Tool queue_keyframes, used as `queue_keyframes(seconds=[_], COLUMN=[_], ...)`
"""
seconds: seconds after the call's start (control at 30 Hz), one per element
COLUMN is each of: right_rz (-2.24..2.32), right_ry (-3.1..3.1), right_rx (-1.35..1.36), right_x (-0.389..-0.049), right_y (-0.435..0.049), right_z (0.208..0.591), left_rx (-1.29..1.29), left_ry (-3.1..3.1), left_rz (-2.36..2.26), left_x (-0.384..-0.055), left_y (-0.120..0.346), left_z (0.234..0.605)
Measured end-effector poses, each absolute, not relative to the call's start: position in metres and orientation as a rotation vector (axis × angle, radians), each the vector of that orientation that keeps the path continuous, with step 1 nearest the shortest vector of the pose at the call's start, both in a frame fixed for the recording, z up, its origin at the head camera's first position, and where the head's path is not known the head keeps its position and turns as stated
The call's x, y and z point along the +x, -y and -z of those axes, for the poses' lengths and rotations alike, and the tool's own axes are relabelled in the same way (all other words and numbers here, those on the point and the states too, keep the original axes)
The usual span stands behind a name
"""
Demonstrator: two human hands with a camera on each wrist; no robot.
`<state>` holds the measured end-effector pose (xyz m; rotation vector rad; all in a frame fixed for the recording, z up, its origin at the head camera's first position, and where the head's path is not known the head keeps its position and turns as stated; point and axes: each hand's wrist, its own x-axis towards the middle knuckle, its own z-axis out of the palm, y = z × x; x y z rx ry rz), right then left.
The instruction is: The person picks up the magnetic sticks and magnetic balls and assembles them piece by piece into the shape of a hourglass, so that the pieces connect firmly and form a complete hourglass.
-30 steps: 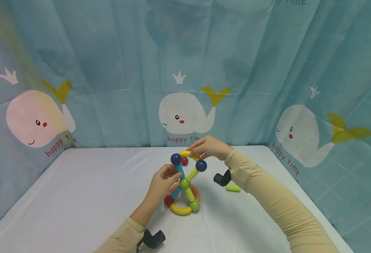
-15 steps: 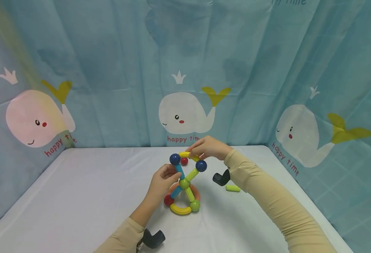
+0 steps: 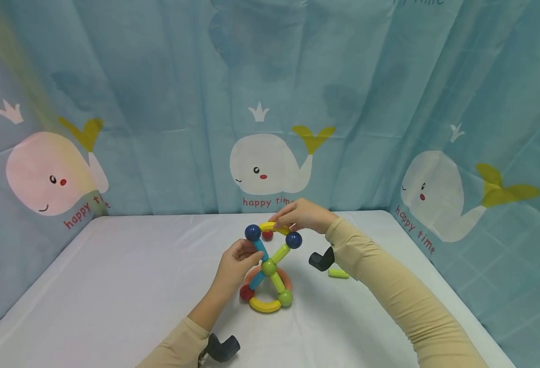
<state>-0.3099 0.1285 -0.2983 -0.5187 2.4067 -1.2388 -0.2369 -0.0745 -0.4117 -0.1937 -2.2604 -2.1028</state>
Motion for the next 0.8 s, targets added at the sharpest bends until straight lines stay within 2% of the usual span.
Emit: queue_keyframes(seconds=[0.2,0.4,0.6,0.8], right_rz=[1.372,1.421,1.371,1.293], right_ry=[-2.371,-2.247,-2.137,-2.251], right_rx=[-0.329,-0.073,-0.068,-0.09], right_x=[-0.307,-0.287,-0.255,-0.245], right_y=[-0.147,-0.169,-0.157,-0.141], right_z=[0.317,0.37,0.41,0.415], left_rx=[-0.218,-0.277,-0.33,-0.353], left_ry=[2.422,2.618,2.609,2.613], left_rz=[2.015,1.98,2.01,1.999], left_x=[-0.238,-0.242,-0.241,-0.242], left_y=[0.079,0.084,0.084,0.085], left_z=[0.413,0.416,0.417,0.417])
